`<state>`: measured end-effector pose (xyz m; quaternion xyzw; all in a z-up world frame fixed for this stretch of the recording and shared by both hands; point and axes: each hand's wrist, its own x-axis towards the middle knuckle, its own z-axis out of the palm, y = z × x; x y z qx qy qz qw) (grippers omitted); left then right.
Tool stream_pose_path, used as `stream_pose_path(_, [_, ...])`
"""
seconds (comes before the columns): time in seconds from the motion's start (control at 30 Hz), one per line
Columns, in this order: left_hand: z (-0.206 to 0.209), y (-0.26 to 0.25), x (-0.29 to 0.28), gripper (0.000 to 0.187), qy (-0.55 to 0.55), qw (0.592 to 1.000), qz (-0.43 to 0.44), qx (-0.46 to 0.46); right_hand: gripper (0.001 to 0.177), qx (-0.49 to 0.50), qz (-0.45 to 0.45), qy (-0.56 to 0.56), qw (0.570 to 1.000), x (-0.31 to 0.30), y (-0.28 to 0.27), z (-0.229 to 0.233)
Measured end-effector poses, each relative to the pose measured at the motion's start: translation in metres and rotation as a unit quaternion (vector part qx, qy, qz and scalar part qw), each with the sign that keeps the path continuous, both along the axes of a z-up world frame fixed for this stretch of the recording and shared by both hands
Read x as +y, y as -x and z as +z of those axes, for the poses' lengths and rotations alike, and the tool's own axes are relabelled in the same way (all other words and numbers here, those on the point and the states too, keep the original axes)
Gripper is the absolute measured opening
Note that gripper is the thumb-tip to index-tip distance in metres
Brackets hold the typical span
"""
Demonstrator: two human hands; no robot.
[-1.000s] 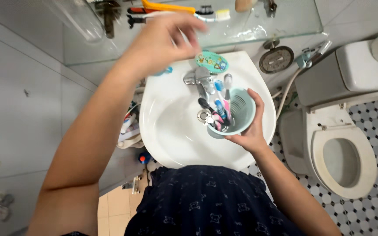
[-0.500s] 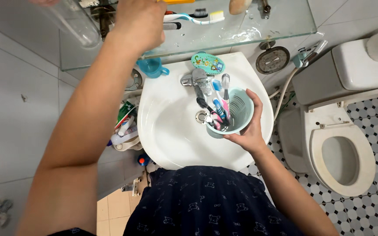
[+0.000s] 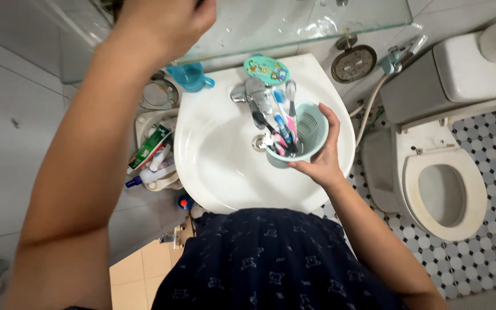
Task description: The person cleans a light green plastic toothbrush holder using a brush under running water in a sink, then replaces toothbrushes and toothpaste tubes and hangs the holder back on a wall hook.
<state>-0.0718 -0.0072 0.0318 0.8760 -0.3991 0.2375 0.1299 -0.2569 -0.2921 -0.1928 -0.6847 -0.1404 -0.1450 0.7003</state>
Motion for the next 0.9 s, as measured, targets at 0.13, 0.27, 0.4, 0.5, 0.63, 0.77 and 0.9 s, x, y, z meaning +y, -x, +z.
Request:
stream_pose_path(0.13, [-0.005, 0.095, -0.023, 0.006, 0.37, 0.858, -0.202, 0.294, 0.125, -0.02, -0.012, 0.014, 1.0, 0.002, -0.002, -0.004])
stream_pose_path(0.27, [-0.034, 0.152, -0.064, 0.021, 0.421, 0.789, -0.231, 0.382, 0.128, -0.003, 0.009, -0.001, 1.0, 0.01, 0.0, 0.004])
stream_pose_path(0.4, [-0.058, 0.157, -0.085, 0.028, 0.314, 0.853, -0.121, 0.399, 0.128, -0.006, 0.019, 0.017, 1.0, 0.01, 0.0, 0.009])
stream_pose_path(0.5, [-0.07, 0.154, -0.096, 0.037, 0.225, 0.931, -0.096, 0.271, 0.124, -0.052, -0.013, 0.078, 0.995, 0.006, 0.001, 0.004])
stream_pose_path(0.63, [-0.079, 0.158, -0.1, 0.028, 0.177, 0.939, -0.073, 0.287, 0.118, -0.03, 0.005, 0.073, 0.997, 0.001, 0.002, -0.003])
stream_pose_path(0.77, [-0.08, 0.156, -0.097, 0.037, 0.213, 0.93, -0.097, 0.282, 0.128, -0.01, 0.023, 0.03, 0.999, 0.001, 0.009, 0.007])
stream_pose_path(0.9, [-0.067, 0.161, -0.096, 0.043, 0.223, 0.932, -0.066, 0.279, 0.129, 0.032, -0.011, 0.06, 0.998, -0.002, 0.01, 0.014])
